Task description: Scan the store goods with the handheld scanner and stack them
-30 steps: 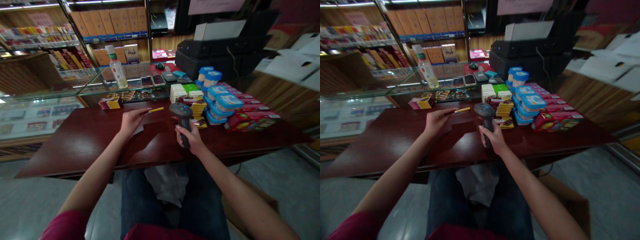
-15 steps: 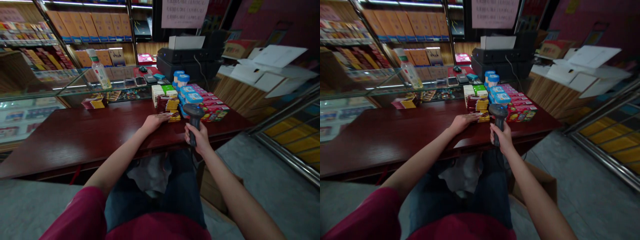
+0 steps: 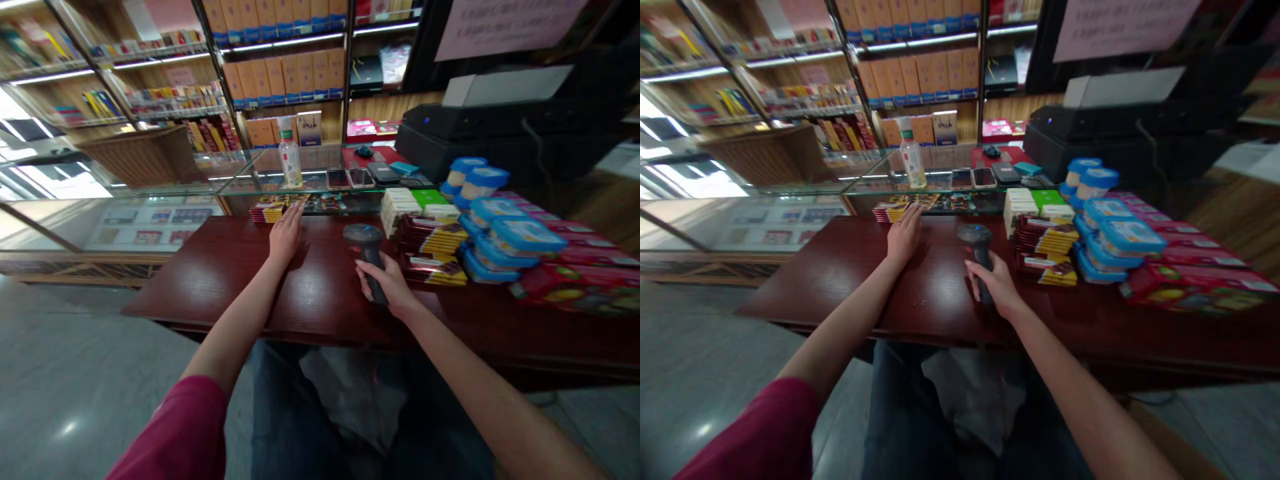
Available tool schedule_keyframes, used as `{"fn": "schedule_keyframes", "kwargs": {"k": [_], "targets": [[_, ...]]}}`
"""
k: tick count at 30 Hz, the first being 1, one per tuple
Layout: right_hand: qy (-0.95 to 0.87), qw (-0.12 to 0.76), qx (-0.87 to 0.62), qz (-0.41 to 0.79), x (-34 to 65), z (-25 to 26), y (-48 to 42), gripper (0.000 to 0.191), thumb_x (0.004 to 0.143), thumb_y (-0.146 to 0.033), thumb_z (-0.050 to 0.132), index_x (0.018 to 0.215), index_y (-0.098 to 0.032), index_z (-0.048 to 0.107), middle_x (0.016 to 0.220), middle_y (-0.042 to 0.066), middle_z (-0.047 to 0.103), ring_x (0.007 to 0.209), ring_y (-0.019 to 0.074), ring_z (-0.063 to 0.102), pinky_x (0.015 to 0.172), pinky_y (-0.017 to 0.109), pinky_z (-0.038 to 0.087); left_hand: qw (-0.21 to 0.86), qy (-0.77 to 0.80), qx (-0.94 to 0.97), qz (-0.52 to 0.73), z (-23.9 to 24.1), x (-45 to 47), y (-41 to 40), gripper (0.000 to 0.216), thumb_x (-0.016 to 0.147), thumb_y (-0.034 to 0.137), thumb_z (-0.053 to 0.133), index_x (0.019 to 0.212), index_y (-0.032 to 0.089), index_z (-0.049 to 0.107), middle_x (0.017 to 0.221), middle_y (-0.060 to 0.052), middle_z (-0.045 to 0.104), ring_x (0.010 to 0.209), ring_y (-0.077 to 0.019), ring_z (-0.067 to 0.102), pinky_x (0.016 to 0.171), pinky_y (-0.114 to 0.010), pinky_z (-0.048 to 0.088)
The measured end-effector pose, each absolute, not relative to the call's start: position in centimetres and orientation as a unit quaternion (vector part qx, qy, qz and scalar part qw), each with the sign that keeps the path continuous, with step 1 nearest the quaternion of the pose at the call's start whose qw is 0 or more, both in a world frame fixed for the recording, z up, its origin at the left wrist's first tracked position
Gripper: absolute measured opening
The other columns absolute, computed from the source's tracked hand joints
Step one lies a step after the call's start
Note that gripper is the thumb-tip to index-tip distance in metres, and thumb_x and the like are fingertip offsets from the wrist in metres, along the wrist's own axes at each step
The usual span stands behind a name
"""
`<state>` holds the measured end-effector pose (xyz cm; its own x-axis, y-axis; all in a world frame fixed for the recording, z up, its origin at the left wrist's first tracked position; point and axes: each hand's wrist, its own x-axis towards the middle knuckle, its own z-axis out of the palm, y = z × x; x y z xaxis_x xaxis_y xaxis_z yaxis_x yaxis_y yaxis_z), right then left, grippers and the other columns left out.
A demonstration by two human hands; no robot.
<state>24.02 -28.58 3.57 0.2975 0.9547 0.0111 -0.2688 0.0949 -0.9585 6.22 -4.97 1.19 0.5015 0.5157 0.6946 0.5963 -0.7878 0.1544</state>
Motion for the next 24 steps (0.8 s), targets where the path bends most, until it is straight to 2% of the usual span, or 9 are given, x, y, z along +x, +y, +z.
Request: {"fn": "schedule_keyframes", "kwargs": {"k": [4,7,10,12,15,18,21,24], "targets": [[-0.36,0.643,-0.448,0.506,21.2,3.0,-21.7,0.061,0.068,-0.047,0.087,0.116,-0.02,0.06,0.058,-0.011,0.057,0.035,0.0076,0.045,0.031,0.019,0.035,0.104,-0.46,-0.806,-0.356,1.7,1.2,0.3,0.065,0.098,0.01,0.041,0.163,0.016,0.037,0.171,-0.012,0.029,0.161,-0.022,0.026,0.13,-0.041,0.029],[-0.366,0.642,-0.445,0.506,19.8,2.3,-18.0,0.057,0.067,-0.047,0.087,0.108,-0.02,0.06,0.057,-0.01,0.057,0.035,0.0081,0.046,0.031,0.02,0.036,0.117,-0.497,-0.792,-0.336,1.5,0.0,2.7,0.065,0.098,0.011,0.042,0.163,0.017,0.035,0.173,-0.011,0.027,0.162,-0.0213,0.022,0.131,-0.043,0.026],[-0.387,0.627,-0.449,0.506,19.6,1.6,-16.6,0.055,0.069,-0.047,0.087,0.109,-0.02,0.06,0.057,-0.01,0.057,0.035,0.0084,0.046,0.031,0.021,0.037,0.105,-0.498,-0.8,-0.317,1.0,-0.3,4.1,0.053,0.1,0.013,0.045,0.151,0.02,0.053,0.166,-0.011,0.042,0.16,-0.0232,0.028,0.131,-0.049,0.024],[-0.399,0.617,-0.448,0.51,19.7,1.4,-16.6,0.057,0.071,-0.047,0.086,0.114,-0.02,0.06,0.058,-0.01,0.058,0.035,0.0085,0.046,0.031,0.021,0.038,0.085,-0.481,-0.808,-0.329,0.8,-0.7,4.5,0.041,0.101,0.013,0.046,0.136,0.022,0.067,0.154,-0.01,0.058,0.155,-0.0235,0.041,0.131,-0.051,0.025],[-0.398,0.605,-0.446,0.525,20.0,1.7,-17.1,0.059,0.072,-0.048,0.086,0.117,-0.02,0.059,0.059,-0.009,0.058,0.035,0.0091,0.046,0.032,0.022,0.039,0.028,-0.434,-0.806,-0.401,0.9,-1.0,4.0,0.033,0.102,0.015,0.05,0.121,0.024,0.075,0.135,-0.006,0.073,0.135,-0.0204,0.063,0.123,-0.043,0.041],[-0.409,0.595,-0.443,0.531,19.9,1.9,-17.4,0.056,0.075,-0.047,0.084,0.117,-0.02,0.06,0.056,-0.008,0.059,0.035,0.0105,0.047,0.032,0.023,0.04,-0.07,-0.398,-0.773,-0.489,0.9,-0.3,3.0,0.027,0.1,0.02,0.06,0.121,0.024,0.077,0.125,-0.004,0.078,0.119,-0.02,0.072,0.108,-0.035,0.055],[-0.427,0.586,-0.439,0.531,19.5,1.6,-17.4,0.049,0.077,-0.045,0.083,0.114,-0.021,0.062,0.054,-0.008,0.058,0.034,0.011,0.046,0.031,0.023,0.038,-0.181,-0.413,-0.709,-0.542,0.5,1.3,2.3,0.025,0.095,0.025,0.068,0.118,0.021,0.079,0.118,-0.004,0.08,0.112,-0.0227,0.075,0.103,-0.036,0.058],[-0.456,0.578,-0.431,0.521,19.0,0.9,-17.4,0.039,0.078,-0.042,0.082,0.106,-0.023,0.064,0.051,-0.009,0.055,0.032,0.0101,0.043,0.03,0.023,0.037,-0.293,-0.42,-0.682,-0.523,-0.3,2.8,1.9,0.026,0.092,0.028,0.073,0.114,0.018,0.08,0.114,-0.006,0.081,0.109,-0.0251,0.077,0.1,-0.038,0.06]]}}
